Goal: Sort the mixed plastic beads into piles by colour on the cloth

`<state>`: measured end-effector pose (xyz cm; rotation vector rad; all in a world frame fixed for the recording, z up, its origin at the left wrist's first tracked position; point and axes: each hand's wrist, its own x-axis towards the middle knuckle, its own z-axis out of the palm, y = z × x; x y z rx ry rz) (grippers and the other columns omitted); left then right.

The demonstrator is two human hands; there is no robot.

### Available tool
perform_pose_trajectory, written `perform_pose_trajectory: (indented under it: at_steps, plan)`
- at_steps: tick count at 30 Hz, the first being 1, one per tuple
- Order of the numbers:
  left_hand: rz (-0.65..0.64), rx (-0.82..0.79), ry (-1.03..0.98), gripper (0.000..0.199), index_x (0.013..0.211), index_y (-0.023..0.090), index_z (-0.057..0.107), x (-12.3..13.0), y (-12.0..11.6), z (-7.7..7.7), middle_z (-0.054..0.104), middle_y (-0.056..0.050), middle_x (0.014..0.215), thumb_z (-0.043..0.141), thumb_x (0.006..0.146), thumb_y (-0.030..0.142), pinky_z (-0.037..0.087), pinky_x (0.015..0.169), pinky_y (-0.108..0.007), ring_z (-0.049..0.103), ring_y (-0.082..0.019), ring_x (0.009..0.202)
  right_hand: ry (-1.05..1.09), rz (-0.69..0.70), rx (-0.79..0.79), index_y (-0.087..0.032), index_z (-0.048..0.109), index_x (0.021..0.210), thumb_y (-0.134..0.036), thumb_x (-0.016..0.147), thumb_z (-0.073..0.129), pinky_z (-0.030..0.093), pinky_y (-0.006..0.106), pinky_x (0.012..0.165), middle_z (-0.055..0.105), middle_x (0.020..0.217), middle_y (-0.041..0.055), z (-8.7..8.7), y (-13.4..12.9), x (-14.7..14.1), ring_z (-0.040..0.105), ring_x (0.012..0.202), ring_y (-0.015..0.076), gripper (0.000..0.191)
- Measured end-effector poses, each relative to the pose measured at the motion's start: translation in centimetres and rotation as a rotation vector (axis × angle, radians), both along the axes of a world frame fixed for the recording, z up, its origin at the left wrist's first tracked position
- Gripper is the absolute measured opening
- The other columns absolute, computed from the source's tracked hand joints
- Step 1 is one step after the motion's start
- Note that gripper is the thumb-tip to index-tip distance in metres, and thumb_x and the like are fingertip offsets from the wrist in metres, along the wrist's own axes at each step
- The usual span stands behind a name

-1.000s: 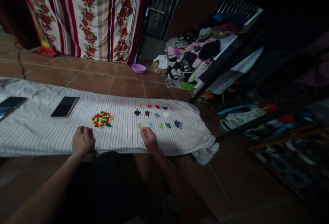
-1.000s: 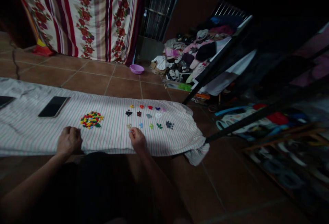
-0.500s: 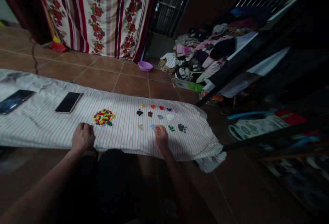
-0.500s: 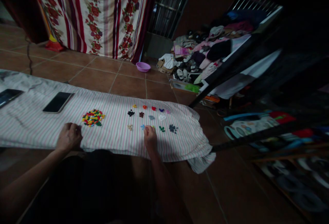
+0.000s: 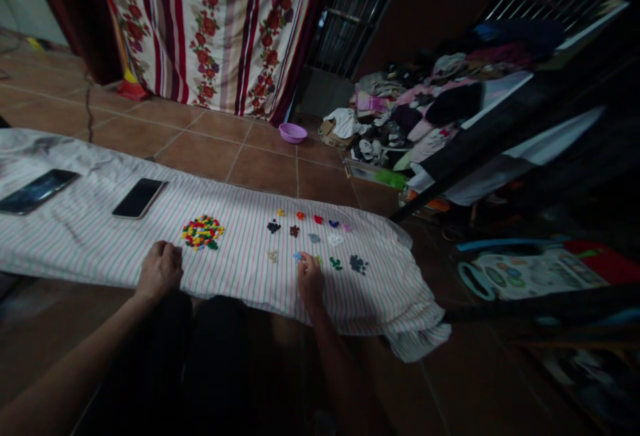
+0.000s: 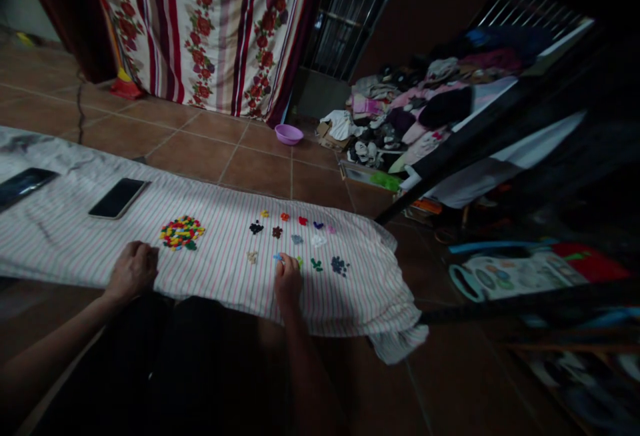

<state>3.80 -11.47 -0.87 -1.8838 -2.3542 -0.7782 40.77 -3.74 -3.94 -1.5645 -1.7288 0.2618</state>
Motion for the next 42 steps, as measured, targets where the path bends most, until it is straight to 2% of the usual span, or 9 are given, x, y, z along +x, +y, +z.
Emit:
perform_pose_trajectory:
  at_steps: [3, 8, 13, 18, 21, 27, 33, 37, 42]
  plan:
    - [-0.045, 0.000, 0.014, 0.015, 0.070, 0.024, 0.043, -0.2, 0.0, -0.1, 0.050, -0.009, 0.079, 0.039, 0.084, 0.025, 0.048, 0.084, -0.041, 0.052, -0.026, 0.090, -0.013, 0.010, 0.024, -0.016, 0.066, 0.105, -0.032, 0.093, 0.037, 0.049, 0.039, 0.086, 0.068, 0.100, 0.0126, -0.1, 0.0, 0.0, 0.061, 0.094, 0.0239, 0.035]
    - [0.090, 0.063, -0.104, 0.012, 0.076, 0.023, 0.050, -1.1, 0.5, -0.6, 0.054, -0.010, 0.090, 0.042, 0.083, 0.029, 0.051, 0.082, -0.039, 0.057, -0.024, 0.088, -0.032, 0.045, 0.042, -0.016, 0.067, 0.109, -0.035, 0.094, 0.038, 0.050, 0.042, 0.087, 0.067, 0.102, 0.0146, -0.3, -0.1, 0.1, 0.061, 0.096, 0.0250, 0.038]
    - [0.182, 0.031, -0.156, 0.017, 0.085, 0.021, 0.057, -1.5, 1.5, -0.4, 0.058, -0.009, 0.099, 0.041, 0.084, 0.028, 0.052, 0.077, -0.035, 0.060, -0.021, 0.083, -0.051, 0.118, 0.060, -0.016, 0.068, 0.109, -0.036, 0.094, 0.037, 0.051, 0.044, 0.087, 0.066, 0.104, 0.0148, -0.8, 0.0, 0.3, 0.061, 0.097, 0.0252, 0.039]
    - [0.209, 0.054, -0.079, 0.027, 0.098, 0.014, 0.058, -1.9, 3.8, -0.4, 0.054, -0.020, 0.126, 0.035, 0.090, 0.025, 0.047, 0.096, -0.042, 0.056, -0.028, 0.113, -0.076, 0.153, 0.101, -0.017, 0.069, 0.110, -0.034, 0.093, 0.038, 0.052, 0.046, 0.084, 0.064, 0.102, 0.0152, -1.2, 0.6, 0.5, 0.060, 0.095, 0.0260, 0.039]
    - [0.184, 0.043, -0.032, 0.029, 0.104, 0.011, 0.058, -2.1, 4.8, -0.9, 0.050, -0.024, 0.135, 0.035, 0.090, 0.021, 0.041, 0.104, -0.047, 0.050, -0.031, 0.125, -0.104, 0.180, 0.117, -0.018, 0.069, 0.113, -0.033, 0.093, 0.037, 0.052, 0.047, 0.083, 0.063, 0.103, 0.0149, -1.4, 0.8, 0.5, 0.059, 0.095, 0.0263, 0.040]
    - [0.078, -0.010, 0.028, 0.030, 0.108, 0.014, 0.058, -2.1, 4.8, -1.4, 0.056, -0.020, 0.131, 0.036, 0.088, 0.014, 0.036, 0.107, -0.049, 0.046, -0.030, 0.131, -0.121, 0.159, 0.132, -0.019, 0.067, 0.112, -0.041, 0.095, 0.036, 0.051, 0.048, 0.084, 0.062, 0.105, 0.0152, -1.5, 1.0, 0.5, 0.058, 0.095, 0.0271, 0.042]
    - [-0.001, -0.051, 0.067, 0.031, 0.113, 0.012, 0.057, -2.5, 4.2, -1.2, 0.052, -0.021, 0.137, 0.039, 0.090, 0.022, 0.034, 0.108, -0.048, 0.040, -0.033, 0.136, -0.060, 0.067, 0.104, -0.016, 0.061, 0.107, -0.053, 0.093, 0.038, 0.051, 0.047, 0.082, 0.061, 0.102, 0.0157, -1.1, 0.8, -0.3, 0.058, 0.092, 0.0273, 0.046]
    - [0.001, -0.054, 0.074, 0.036, 0.117, 0.008, 0.055, -2.5, 4.1, -1.1, 0.049, -0.024, 0.139, 0.036, 0.092, 0.024, 0.033, 0.109, -0.049, 0.038, -0.035, 0.138, -0.033, 0.034, 0.075, -0.019, 0.058, 0.096, -0.057, 0.090, 0.042, 0.051, 0.042, 0.074, 0.058, 0.093, 0.0114, -0.5, 0.5, -0.6, 0.056, 0.081, 0.0243, 0.041]
    - [0.015, -0.047, 0.077, 0.037, 0.117, 0.008, 0.055, -2.4, 4.1, -1.2, 0.050, -0.024, 0.140, 0.034, 0.093, 0.025, 0.033, 0.109, -0.048, 0.039, -0.035, 0.138, -0.063, -0.004, 0.123, -0.022, 0.057, 0.083, -0.053, 0.092, 0.035, 0.048, 0.041, 0.077, 0.059, 0.084, 0.0088, 1.3, 0.2, -1.5, 0.055, 0.082, 0.0244, 0.039]
